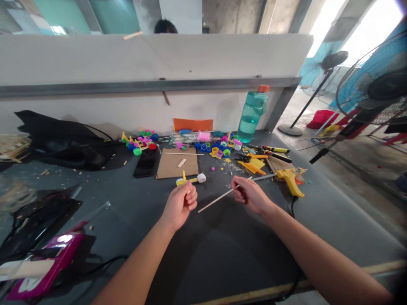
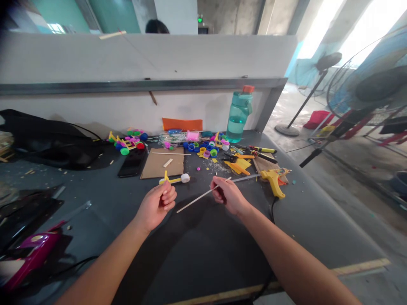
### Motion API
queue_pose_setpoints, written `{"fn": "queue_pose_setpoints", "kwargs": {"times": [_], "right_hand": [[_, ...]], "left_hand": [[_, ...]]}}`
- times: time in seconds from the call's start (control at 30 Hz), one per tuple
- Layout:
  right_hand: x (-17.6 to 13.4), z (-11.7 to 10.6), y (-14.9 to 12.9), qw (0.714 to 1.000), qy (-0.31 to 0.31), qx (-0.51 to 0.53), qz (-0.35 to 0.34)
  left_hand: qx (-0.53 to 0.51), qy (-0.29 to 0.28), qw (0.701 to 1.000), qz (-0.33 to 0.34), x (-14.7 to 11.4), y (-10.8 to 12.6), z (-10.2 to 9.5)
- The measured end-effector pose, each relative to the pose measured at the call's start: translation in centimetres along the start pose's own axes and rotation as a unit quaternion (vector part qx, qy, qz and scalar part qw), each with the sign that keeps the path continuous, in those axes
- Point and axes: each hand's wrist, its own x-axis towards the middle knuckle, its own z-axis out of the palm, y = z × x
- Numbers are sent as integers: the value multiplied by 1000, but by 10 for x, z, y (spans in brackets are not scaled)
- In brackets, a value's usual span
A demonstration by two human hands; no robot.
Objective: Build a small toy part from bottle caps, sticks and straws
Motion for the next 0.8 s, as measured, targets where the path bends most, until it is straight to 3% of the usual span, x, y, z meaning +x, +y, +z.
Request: {"fn": "queue_pose_setpoints", "kwargs": {"times": [0.47, 0.8], "right_hand": [[0, -1, -1, 1000, -6, 14, -4], [1, -4, 2, 1000, -22, 19, -4]], "left_hand": [[166, 22, 984, 57, 2, -11, 1], [231, 42, 971, 42, 3, -14, -4]]}}
